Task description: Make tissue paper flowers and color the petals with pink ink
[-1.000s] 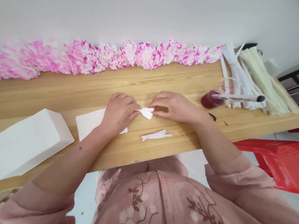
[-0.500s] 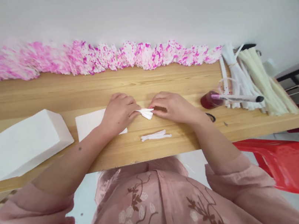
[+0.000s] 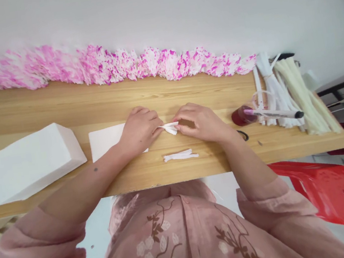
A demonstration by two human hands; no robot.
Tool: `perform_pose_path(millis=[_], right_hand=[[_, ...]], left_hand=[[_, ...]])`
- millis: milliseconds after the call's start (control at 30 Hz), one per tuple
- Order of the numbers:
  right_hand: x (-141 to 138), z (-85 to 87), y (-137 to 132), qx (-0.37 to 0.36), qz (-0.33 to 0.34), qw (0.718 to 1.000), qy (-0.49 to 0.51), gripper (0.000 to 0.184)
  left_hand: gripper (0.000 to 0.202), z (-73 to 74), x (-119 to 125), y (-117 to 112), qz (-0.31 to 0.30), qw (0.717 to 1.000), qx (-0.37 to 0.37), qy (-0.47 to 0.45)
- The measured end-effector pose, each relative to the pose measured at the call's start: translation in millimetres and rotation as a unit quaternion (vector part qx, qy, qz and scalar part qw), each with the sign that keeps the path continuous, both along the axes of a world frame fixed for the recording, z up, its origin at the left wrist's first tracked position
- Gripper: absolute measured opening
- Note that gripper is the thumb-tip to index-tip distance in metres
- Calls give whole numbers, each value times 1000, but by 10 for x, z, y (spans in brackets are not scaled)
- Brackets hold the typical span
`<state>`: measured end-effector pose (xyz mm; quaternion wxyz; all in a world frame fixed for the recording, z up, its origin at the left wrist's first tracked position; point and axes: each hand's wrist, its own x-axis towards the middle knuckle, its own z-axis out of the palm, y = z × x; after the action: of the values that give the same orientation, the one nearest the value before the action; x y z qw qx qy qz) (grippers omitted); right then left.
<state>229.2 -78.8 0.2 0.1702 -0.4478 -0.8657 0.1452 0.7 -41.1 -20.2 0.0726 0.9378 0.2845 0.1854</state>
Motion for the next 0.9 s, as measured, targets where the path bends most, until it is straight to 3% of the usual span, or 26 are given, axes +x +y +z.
perform_pose_path(millis=[233, 633, 900], right_hand=[[-70, -31, -4, 45, 48, 998, -10, 24], [-41, -91, 23, 60, 24, 998, -26, 21], [-187, -170, 32, 93, 16, 995, -40, 23]], left_hand=[[28, 4, -4, -7, -4, 1000, 26, 9], [24, 30, -52, -21, 9, 999, 27, 21], [23, -1, -27, -12, 13, 1000, -8, 12]])
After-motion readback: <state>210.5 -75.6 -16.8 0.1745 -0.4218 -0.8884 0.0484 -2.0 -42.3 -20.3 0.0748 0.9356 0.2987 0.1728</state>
